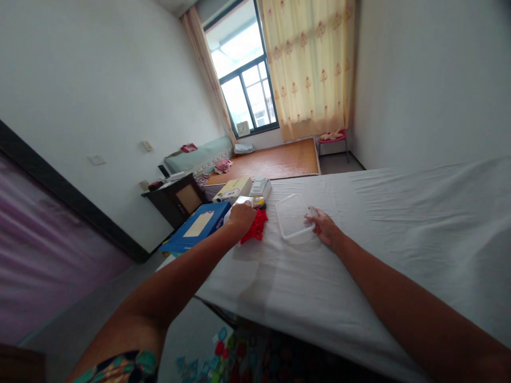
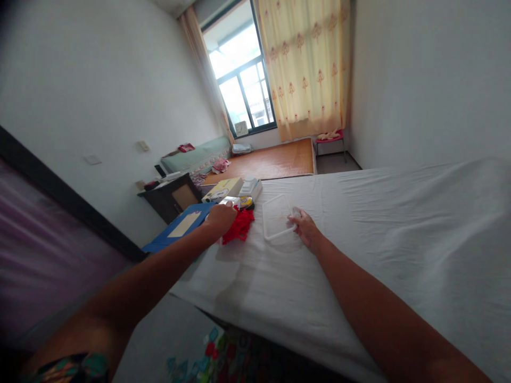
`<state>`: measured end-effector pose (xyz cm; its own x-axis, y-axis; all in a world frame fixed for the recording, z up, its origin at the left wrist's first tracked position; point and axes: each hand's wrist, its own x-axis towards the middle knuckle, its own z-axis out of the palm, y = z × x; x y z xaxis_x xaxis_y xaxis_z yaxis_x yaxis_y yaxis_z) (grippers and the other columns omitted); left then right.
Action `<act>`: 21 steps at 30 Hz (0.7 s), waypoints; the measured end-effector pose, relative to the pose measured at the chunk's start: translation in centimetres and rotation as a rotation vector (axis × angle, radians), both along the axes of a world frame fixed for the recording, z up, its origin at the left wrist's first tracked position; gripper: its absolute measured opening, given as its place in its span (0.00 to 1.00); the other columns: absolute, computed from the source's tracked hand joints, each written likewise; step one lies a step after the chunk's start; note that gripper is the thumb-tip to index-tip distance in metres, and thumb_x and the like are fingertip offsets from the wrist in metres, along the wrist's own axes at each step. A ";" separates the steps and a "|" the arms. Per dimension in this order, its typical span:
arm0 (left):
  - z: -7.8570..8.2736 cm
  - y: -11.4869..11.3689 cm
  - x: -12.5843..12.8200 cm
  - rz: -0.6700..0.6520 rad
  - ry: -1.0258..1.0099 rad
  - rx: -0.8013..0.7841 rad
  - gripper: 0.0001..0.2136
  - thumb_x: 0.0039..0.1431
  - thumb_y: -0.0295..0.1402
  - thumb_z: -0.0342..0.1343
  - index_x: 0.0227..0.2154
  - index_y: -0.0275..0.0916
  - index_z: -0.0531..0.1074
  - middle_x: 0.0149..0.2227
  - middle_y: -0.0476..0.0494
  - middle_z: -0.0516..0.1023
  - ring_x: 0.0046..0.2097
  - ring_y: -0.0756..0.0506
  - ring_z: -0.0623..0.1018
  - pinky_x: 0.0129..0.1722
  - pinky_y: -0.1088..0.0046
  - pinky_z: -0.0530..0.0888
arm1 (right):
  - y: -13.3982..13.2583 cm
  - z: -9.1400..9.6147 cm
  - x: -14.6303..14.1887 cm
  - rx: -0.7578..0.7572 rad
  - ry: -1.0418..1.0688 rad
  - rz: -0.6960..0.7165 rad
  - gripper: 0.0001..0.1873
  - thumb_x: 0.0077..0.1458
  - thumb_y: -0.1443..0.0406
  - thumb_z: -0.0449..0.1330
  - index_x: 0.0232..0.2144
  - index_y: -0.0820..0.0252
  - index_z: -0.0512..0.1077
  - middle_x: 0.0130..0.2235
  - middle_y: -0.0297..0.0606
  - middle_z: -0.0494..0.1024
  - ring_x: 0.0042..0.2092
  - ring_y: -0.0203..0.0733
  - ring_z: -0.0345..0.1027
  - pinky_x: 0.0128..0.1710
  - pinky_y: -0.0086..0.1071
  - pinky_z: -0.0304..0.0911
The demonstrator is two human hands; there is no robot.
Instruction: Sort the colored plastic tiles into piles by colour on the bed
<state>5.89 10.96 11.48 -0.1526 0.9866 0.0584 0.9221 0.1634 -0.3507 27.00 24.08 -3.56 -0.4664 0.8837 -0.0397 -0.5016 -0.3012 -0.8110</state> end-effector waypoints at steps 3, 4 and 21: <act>0.2 0.0 0.2 0.004 0.054 -0.015 0.16 0.62 0.32 0.50 0.46 0.28 0.76 0.44 0.22 0.74 0.45 0.35 0.77 0.42 0.59 0.73 | 0.0 0.1 0.0 0.003 0.005 -0.006 0.22 0.41 0.71 0.66 0.41 0.56 0.69 0.30 0.28 0.75 0.25 0.30 0.68 0.24 0.22 0.68; 0.3 -0.1 0.1 0.003 0.068 -0.022 0.15 0.62 0.31 0.50 0.46 0.28 0.76 0.45 0.21 0.74 0.45 0.35 0.77 0.41 0.60 0.73 | 0.0 0.1 0.1 0.009 0.007 -0.004 0.22 0.40 0.71 0.66 0.41 0.55 0.69 0.30 0.28 0.75 0.25 0.30 0.69 0.24 0.22 0.68; 4.2 -2.8 -1.8 -0.001 0.286 0.082 0.20 0.62 0.20 0.37 0.45 0.25 0.74 0.44 0.26 0.72 0.46 0.37 0.75 0.38 0.63 0.73 | 0.4 0.8 0.2 0.271 -0.129 -0.204 0.40 0.37 0.64 0.69 0.54 0.54 0.62 0.36 0.31 0.76 0.31 0.35 0.70 0.30 0.30 0.69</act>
<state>4.05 8.16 15.71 -0.1179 0.9768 0.1785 0.7881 0.2014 -0.5817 27.19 24.51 -2.73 -0.2858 0.9445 0.1620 -0.4177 0.0294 -0.9081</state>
